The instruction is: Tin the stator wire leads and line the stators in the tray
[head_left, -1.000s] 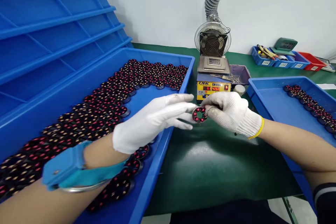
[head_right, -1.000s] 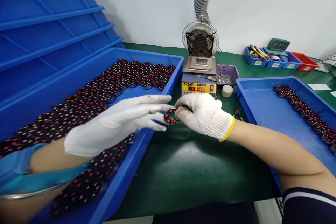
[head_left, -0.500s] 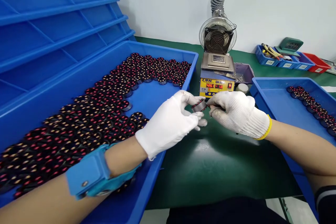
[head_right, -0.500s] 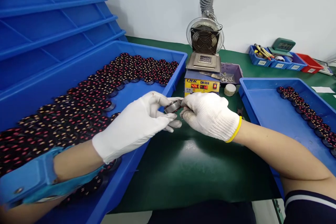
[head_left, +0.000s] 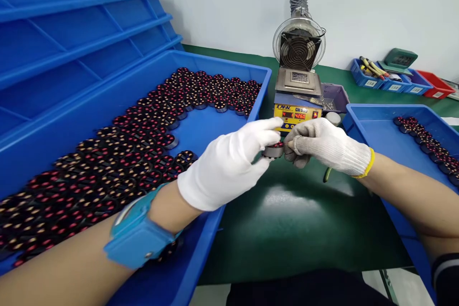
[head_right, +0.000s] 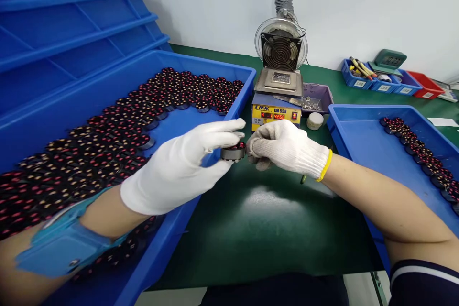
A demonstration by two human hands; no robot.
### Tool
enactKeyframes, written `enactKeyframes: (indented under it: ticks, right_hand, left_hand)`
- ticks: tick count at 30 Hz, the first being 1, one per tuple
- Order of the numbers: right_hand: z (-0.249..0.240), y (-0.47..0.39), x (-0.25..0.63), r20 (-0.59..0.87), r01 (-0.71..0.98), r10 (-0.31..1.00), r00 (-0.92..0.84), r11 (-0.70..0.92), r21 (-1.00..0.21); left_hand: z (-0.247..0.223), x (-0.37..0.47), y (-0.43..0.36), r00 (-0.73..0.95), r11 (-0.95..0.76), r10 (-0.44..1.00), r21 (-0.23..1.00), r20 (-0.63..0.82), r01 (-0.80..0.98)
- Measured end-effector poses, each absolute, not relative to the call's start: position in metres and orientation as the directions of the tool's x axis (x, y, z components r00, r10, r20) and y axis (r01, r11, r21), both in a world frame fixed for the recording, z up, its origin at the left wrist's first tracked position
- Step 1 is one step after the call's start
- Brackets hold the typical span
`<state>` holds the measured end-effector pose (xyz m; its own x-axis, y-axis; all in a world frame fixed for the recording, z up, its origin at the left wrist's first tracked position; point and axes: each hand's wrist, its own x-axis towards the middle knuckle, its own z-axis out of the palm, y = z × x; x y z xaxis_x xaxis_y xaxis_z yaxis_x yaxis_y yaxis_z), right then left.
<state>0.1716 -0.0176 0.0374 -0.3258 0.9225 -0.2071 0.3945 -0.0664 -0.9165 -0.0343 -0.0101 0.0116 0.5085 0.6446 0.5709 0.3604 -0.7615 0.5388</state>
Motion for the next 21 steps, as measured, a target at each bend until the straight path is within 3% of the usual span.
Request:
enactKeyframes:
  ticks: [1, 3, 5, 7, 9, 13, 16, 18, 21]
  right_hand:
    - [0.038, -0.018, 0.171, -0.195, 0.404, 0.924, -0.329, -0.049, -0.914]
    - [0.040, -0.020, 0.170, -0.152, 0.443, 0.934, -0.322, 0.007, -0.897]
    - [0.043, -0.022, 0.169, -0.095, 0.502, 0.950, -0.299, 0.072, -0.862]
    - [0.045, -0.025, 0.168, -0.048, 0.563, 0.959, -0.278, 0.122, -0.817]
    - [0.047, -0.026, 0.167, -0.023, 0.620, 0.959, -0.282, 0.164, -0.767]
    - [0.046, -0.027, 0.167, -0.021, 0.661, 0.954, -0.298, 0.191, -0.725]
    - [0.043, -0.024, 0.168, -0.086, 0.580, 0.949, -0.304, 0.113, -0.807]
    - [0.042, -0.022, 0.169, -0.128, 0.472, 0.937, -0.326, 0.044, -0.880]
    - [0.040, -0.020, 0.170, -0.153, 0.323, 0.916, -0.370, -0.028, -0.946]
  left_hand:
    - [0.012, -0.034, -0.010, 0.484, -0.740, 0.669, 0.567, 0.564, 0.362]
    - [0.016, -0.032, -0.011, 0.378, -0.567, 0.811, 0.760, 0.447, 0.318]
    - [0.023, -0.030, -0.010, 0.350, -0.193, 0.930, 0.960, 0.114, 0.201]
    - [0.030, -0.029, -0.008, 0.457, 0.221, 0.852, 0.967, -0.255, 0.127]
    - [0.036, -0.028, -0.007, 0.546, 0.413, 0.726, 0.900, -0.417, 0.138]
    - [0.041, -0.027, -0.010, 0.472, 0.301, 0.812, 0.940, -0.342, 0.162]
    - [0.041, -0.029, -0.014, 0.430, 0.167, 0.882, 0.981, -0.192, 0.095]
    - [0.040, -0.032, -0.016, 0.423, 0.019, 0.905, 0.997, -0.049, 0.074]
    - [0.037, -0.035, -0.020, 0.409, -0.321, 0.889, 0.917, 0.205, 0.237]
